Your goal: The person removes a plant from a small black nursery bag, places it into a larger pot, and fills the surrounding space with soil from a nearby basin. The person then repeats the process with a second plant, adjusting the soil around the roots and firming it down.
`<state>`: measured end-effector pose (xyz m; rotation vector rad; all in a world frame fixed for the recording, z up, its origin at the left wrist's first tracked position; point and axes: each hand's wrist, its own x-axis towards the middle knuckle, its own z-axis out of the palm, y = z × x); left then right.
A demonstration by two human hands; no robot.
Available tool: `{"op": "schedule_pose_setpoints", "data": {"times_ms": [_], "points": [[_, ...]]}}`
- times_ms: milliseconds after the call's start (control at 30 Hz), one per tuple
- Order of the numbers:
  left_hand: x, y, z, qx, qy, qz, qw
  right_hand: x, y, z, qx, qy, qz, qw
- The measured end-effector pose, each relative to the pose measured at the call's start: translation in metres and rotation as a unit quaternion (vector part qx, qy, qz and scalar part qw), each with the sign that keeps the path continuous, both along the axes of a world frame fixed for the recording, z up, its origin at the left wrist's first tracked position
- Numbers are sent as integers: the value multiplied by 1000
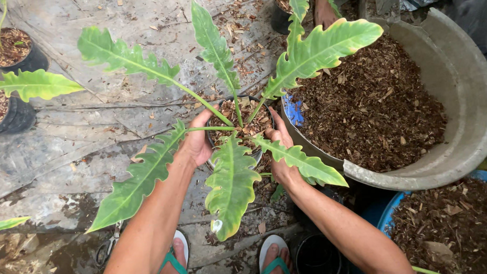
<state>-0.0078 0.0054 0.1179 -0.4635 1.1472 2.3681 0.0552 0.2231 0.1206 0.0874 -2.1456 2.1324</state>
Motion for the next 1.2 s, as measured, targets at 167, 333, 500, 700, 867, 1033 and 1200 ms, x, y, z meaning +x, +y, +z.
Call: {"op": "schedule_pose_setpoints", "data": {"times_ms": [167,333,500,700,867,1033,1200], "points": [[-1,-4,5,15,38,-67,997,-1,-2,-5,-16,-40,2,999],[-3,-9,-9,-30,64,-100,992,-1,-3,1,-10,-24,9,1000],[-4,-5,-11,11,67,-59,996,1,-3,4,-27,-45,9,999],[7,6,-21,-19,40,54,998,-2,3,-2,-25,-72,-32,997],[6,7,-55,-114,237,2,965,-9,-2,0,-47,-28,-13,998],[-3,-7,-68,39,14,-3,999,-18,10,22,27,-129,33,991],[15,-25,-77,-20,292,-30,956,-53,25,45,40,-165,60,984]]}}
